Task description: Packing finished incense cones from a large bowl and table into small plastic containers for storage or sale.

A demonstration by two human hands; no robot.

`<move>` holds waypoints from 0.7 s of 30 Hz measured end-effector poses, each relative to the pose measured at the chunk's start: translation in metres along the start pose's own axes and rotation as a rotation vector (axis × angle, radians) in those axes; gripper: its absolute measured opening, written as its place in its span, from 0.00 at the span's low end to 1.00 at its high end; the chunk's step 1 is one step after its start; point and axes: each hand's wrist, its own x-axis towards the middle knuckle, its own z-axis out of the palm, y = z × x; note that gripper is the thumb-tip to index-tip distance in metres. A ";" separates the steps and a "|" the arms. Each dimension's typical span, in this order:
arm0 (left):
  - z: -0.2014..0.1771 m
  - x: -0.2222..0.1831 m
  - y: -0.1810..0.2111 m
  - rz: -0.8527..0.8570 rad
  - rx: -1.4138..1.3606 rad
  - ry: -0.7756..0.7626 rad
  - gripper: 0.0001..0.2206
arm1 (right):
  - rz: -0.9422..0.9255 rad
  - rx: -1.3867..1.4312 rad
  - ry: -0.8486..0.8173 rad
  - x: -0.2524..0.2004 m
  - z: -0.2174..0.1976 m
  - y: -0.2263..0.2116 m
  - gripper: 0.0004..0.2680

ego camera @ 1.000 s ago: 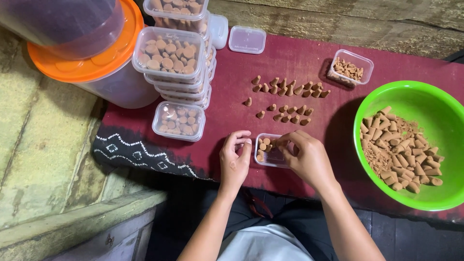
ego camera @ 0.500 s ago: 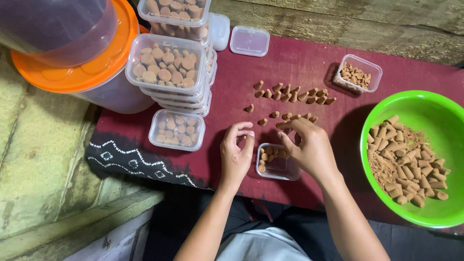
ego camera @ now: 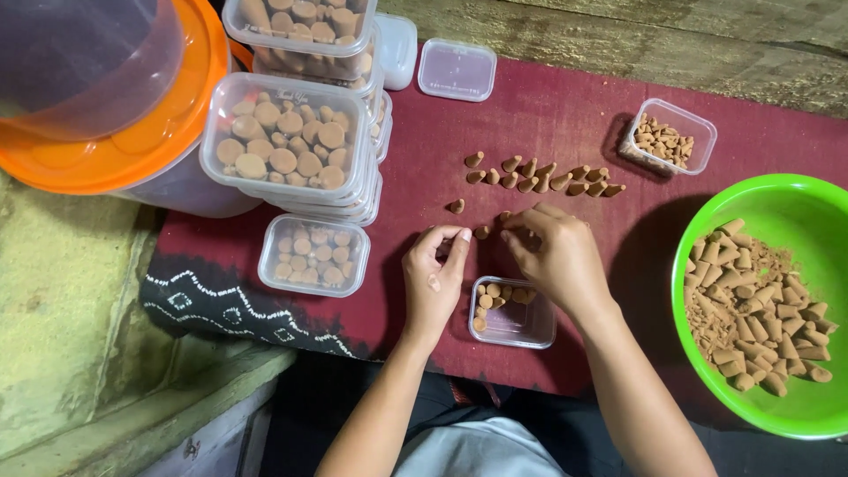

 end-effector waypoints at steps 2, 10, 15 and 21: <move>0.000 -0.001 0.000 -0.010 -0.019 0.003 0.04 | -0.002 -0.023 -0.036 0.005 -0.004 -0.010 0.05; -0.009 -0.003 0.001 -0.008 -0.065 0.011 0.06 | -0.005 -0.162 -0.184 0.016 0.015 -0.007 0.06; -0.018 -0.012 0.014 0.009 -0.078 -0.005 0.06 | -0.027 -0.043 -0.054 0.006 0.006 -0.012 0.06; -0.030 -0.049 0.052 -0.067 -0.284 -0.094 0.09 | -0.023 0.514 0.165 -0.056 -0.047 -0.043 0.05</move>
